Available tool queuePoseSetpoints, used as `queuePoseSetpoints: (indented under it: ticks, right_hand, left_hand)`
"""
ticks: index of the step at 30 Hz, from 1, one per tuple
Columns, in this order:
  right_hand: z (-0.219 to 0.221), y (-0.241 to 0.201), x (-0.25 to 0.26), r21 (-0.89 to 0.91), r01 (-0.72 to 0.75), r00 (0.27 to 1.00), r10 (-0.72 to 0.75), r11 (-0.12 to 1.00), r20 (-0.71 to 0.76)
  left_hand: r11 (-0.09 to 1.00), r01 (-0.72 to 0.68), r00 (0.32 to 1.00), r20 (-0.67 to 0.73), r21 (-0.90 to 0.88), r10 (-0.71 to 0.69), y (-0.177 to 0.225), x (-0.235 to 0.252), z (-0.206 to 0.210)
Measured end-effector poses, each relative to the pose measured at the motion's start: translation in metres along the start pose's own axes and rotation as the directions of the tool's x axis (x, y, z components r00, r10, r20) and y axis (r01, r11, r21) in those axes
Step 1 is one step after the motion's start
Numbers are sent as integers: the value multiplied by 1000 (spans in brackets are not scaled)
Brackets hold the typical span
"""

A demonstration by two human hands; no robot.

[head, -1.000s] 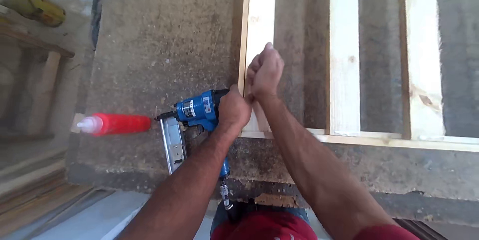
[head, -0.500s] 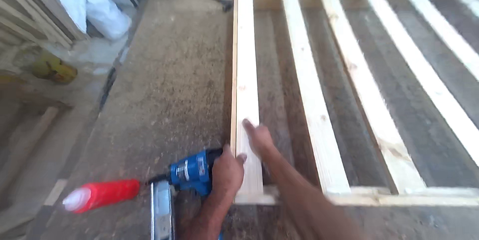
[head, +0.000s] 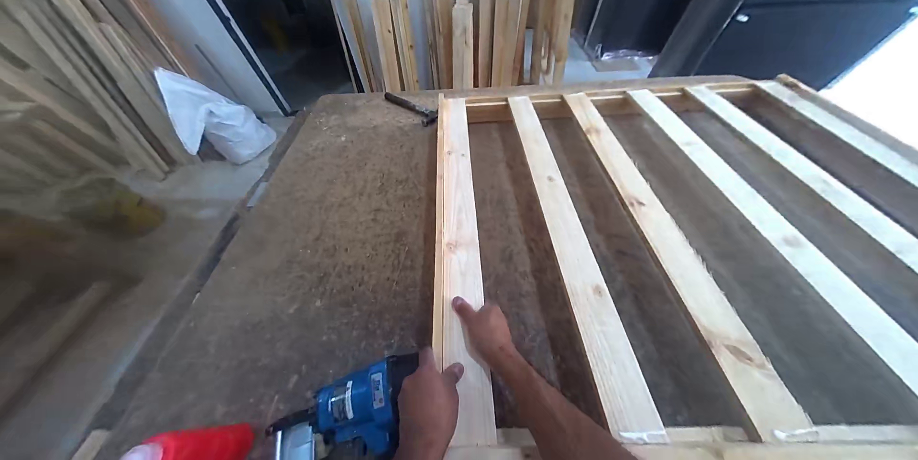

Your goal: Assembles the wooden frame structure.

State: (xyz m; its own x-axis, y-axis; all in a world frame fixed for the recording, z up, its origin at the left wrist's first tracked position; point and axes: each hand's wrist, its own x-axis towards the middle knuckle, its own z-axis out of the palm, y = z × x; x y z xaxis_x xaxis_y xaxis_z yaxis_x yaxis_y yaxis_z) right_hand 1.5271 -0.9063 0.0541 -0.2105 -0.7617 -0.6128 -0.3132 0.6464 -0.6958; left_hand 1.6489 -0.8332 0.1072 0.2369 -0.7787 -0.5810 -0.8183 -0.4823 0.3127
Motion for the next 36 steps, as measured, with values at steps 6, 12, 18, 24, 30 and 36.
queuePoseSetpoints:
  ticks: [6,12,18,24,30,36]
  right_hand:
    - [-19,-12,-25,-291,189,964,-234,938,-125]
    - [-62,-109,-86,321,915,377,-804,245,-460]
    - [51,-17,5,396,710,703,-618,583,-351]
    - [-29,1,-12,301,601,785,-474,740,-399]
    - [-2,12,-1,318,211,928,-87,924,-362]
    - [-2,7,-21,-148,272,934,-298,951,-197]
  left_hand:
    - [998,-41,999,20,-37,42,-10,-10,4]
    - [998,-38,999,-7,-39,38,-11,-4,7]
    - [997,-64,997,-40,-46,62,-15,-2,7]
    - [997,-73,996,-52,-31,71,-16,-7,12]
    - [997,-80,993,-92,2,79,-16,-6,15]
    - [986,-167,974,-157,2,165,-17,-9,20]
